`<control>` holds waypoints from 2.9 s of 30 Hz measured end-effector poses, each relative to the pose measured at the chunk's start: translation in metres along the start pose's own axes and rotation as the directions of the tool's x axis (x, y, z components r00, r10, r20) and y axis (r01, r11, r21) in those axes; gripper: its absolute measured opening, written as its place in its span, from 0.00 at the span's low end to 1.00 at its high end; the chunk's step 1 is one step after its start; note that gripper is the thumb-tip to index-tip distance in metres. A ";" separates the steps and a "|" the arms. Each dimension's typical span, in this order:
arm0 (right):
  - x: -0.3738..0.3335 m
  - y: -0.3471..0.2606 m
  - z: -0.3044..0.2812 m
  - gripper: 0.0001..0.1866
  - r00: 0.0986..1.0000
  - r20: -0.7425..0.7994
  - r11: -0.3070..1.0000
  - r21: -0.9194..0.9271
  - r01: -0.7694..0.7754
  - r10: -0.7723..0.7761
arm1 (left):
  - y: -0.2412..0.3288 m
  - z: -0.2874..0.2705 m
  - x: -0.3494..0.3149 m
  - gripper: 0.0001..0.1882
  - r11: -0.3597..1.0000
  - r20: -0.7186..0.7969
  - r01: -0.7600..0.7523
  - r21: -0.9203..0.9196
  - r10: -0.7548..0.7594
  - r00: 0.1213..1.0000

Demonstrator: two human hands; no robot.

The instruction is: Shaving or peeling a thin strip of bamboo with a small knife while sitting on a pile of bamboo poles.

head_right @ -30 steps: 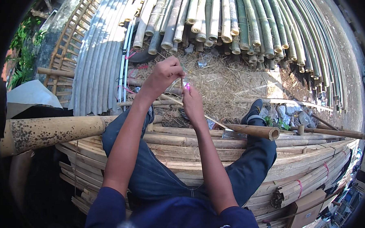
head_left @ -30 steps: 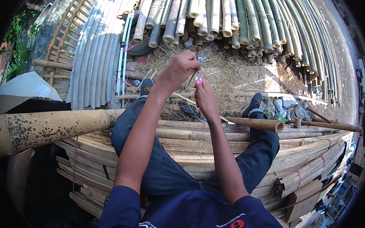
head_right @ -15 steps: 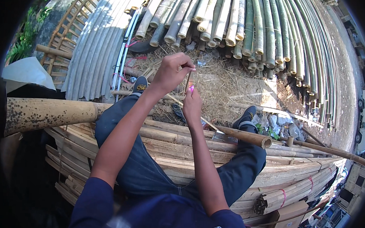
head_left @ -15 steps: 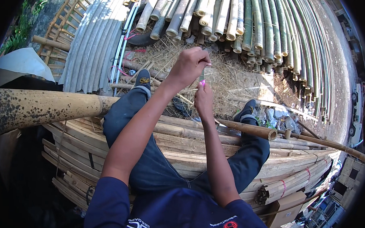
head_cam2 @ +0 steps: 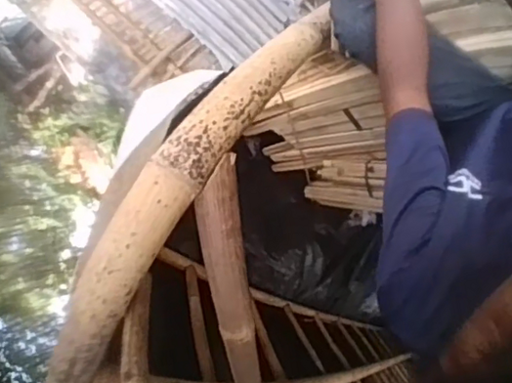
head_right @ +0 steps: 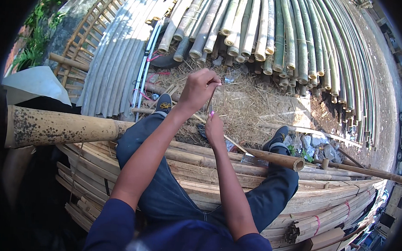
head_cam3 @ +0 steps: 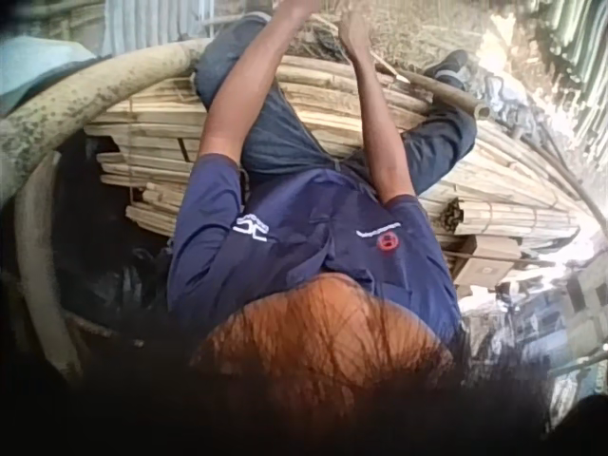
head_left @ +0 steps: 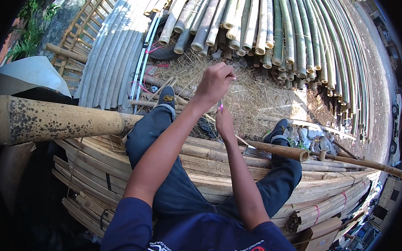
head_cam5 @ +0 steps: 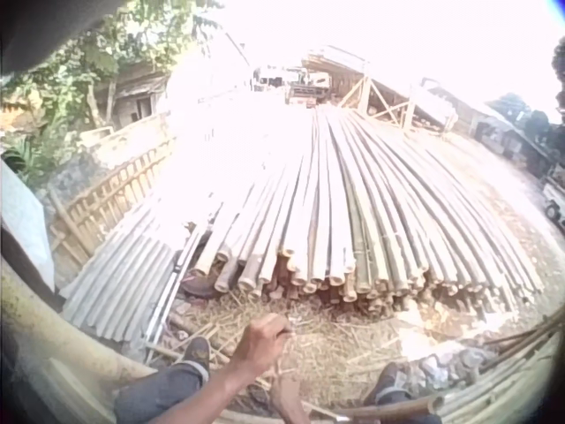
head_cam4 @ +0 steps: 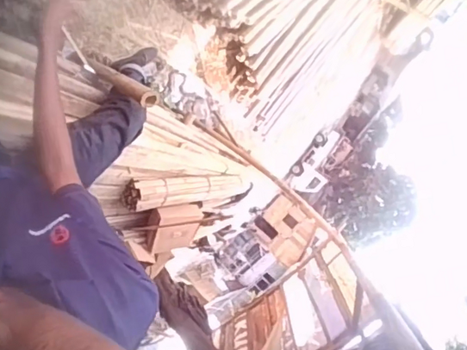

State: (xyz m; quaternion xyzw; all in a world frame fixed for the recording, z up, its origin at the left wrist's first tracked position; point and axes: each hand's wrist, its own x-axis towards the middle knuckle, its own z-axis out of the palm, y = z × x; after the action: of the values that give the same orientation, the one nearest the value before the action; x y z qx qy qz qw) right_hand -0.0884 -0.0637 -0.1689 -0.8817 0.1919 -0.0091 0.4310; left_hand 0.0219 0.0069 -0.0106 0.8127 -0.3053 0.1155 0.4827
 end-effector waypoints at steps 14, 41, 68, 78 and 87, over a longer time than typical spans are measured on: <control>-0.073 0.011 -0.066 0.13 0.841 0.463 0.107 0.855 -0.507 0.279 | 0.093 -0.051 -0.025 0.05 0.994 0.149 -0.025 -0.108 0.042 0.988; -0.196 -0.094 -0.178 0.16 0.986 -0.040 0.327 0.945 -0.015 0.162 | 0.197 -0.073 -0.308 0.13 0.282 0.677 0.793 -0.540 -0.415 0.609; -0.163 -0.119 -0.220 0.10 0.985 0.068 0.705 0.707 0.066 -0.160 | 0.181 -0.069 -0.216 0.12 -0.255 0.683 0.638 -0.726 -0.378 0.625; -0.050 -0.125 -0.285 0.15 0.883 0.042 0.867 -0.171 0.468 -0.468 | 0.185 -0.047 -0.094 0.12 -0.068 0.720 0.733 -0.677 -0.267 0.641; 0.011 -0.098 -0.260 0.08 0.795 0.107 0.765 -0.222 0.605 -0.597 | 0.140 -0.003 -0.030 0.12 0.131 0.672 0.759 -0.638 -0.387 0.632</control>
State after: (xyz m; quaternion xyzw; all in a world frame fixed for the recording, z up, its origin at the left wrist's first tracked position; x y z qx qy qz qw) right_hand -0.0932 -0.2100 0.0673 -0.9427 -0.1073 -0.1094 0.2963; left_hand -0.0861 -0.0279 0.0764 0.4781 -0.0507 -0.4088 0.7757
